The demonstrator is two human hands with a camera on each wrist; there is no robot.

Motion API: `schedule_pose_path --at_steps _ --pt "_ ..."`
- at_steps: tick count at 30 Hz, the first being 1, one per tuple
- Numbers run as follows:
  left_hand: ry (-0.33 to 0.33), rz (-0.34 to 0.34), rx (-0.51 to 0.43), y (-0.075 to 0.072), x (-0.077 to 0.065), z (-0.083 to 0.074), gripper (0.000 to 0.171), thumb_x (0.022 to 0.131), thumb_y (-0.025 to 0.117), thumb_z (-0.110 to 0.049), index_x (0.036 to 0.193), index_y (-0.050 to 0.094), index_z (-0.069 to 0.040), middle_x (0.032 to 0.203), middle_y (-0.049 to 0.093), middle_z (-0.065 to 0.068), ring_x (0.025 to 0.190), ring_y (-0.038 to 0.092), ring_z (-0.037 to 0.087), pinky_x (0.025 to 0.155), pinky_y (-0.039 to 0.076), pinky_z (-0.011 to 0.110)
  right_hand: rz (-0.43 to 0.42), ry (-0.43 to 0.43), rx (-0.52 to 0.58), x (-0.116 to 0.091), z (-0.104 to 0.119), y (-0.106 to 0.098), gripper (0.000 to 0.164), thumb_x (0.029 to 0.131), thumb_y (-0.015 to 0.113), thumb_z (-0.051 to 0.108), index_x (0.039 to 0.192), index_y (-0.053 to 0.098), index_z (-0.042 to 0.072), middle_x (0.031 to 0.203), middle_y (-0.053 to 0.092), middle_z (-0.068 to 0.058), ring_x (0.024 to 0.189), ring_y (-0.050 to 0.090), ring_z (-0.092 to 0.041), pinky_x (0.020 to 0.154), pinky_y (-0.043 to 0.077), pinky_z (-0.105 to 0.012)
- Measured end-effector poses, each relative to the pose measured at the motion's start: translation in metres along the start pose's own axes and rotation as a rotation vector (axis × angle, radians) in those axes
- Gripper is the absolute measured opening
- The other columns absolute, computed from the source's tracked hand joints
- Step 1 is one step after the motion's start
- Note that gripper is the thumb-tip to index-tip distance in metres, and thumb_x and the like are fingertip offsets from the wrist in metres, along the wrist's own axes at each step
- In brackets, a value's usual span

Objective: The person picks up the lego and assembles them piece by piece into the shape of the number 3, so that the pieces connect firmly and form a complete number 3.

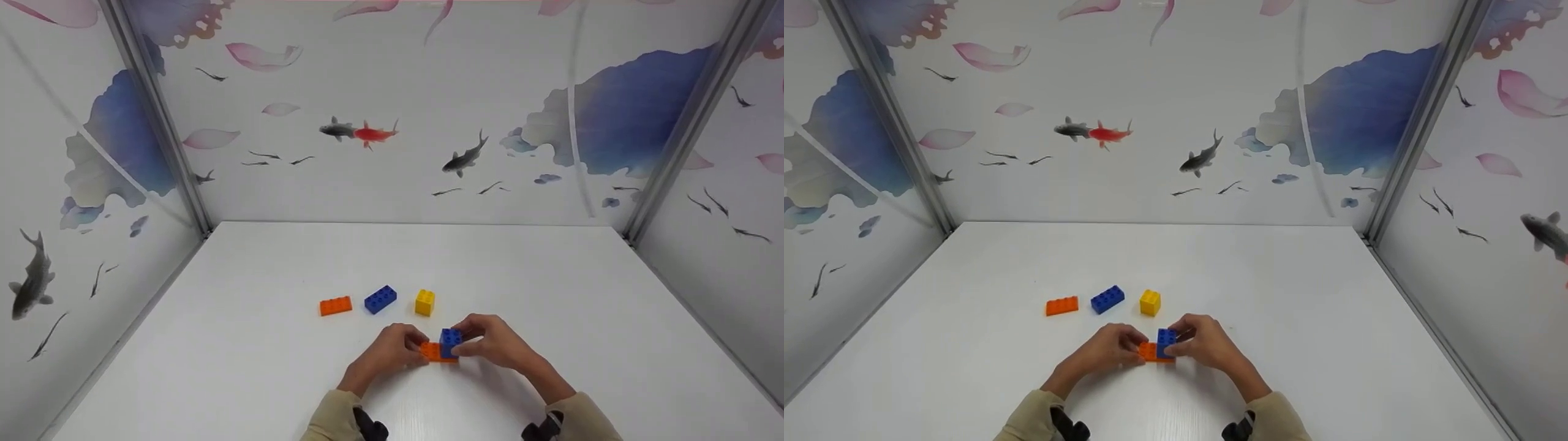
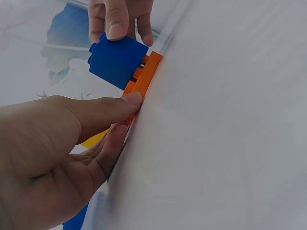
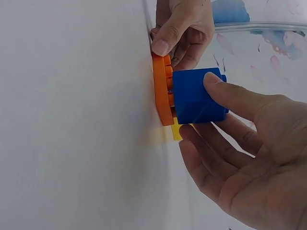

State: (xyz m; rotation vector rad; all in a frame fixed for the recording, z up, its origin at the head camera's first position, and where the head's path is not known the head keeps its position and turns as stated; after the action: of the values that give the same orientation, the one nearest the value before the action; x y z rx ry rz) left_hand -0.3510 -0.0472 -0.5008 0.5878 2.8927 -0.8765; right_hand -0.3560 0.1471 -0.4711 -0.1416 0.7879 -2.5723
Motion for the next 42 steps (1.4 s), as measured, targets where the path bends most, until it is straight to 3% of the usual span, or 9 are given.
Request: schedule_pose_path --at_steps 20,32,42 --pt "0.01 -0.008 0.011 0.0006 0.0003 -0.0007 0.03 0.084 0.079 -0.008 0.113 0.073 -0.01 0.104 0.068 0.001 0.09 0.062 0.015 0.092 0.057 0.035 0.009 -0.048 -0.012 -0.001 0.0015 -0.0003 0.036 0.083 0.082 0.023 0.114 0.071 0.008 0.112 0.072 -0.009 0.102 0.068 -0.021 0.095 0.057 -0.041" --pt "-0.011 -0.016 0.001 0.0016 0.0007 0.0015 0.028 0.085 0.078 -0.007 0.112 0.073 -0.011 0.105 0.066 0.002 0.091 0.06 0.017 0.093 0.056 0.037 0.029 -0.013 -0.007 0.0025 -0.0009 0.0031 0.032 0.085 0.08 0.022 0.114 0.071 0.011 0.114 0.072 -0.007 0.104 0.066 -0.021 0.1 0.055 -0.046" --pt "-0.009 -0.021 -0.009 0.0005 -0.0002 0.0001 0.028 0.085 0.079 -0.008 0.112 0.073 -0.01 0.099 0.066 0.001 0.087 0.06 0.017 0.087 0.057 0.033 0.061 -0.017 -0.054 0.0054 0.0029 0.0013 0.032 0.084 0.081 0.02 0.113 0.072 0.012 0.115 0.07 -0.01 0.103 0.065 -0.022 0.094 0.058 -0.043"
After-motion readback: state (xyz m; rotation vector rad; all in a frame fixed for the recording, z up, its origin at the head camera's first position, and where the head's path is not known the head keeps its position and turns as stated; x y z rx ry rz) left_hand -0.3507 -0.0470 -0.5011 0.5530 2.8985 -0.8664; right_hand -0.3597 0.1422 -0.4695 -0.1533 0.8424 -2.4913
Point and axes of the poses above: each hand's wrist, its own x-axis towards the middle knuckle, its own y-axis out of the palm, z = x × y, the point moved 6 cm from there along x, towards the middle knuckle
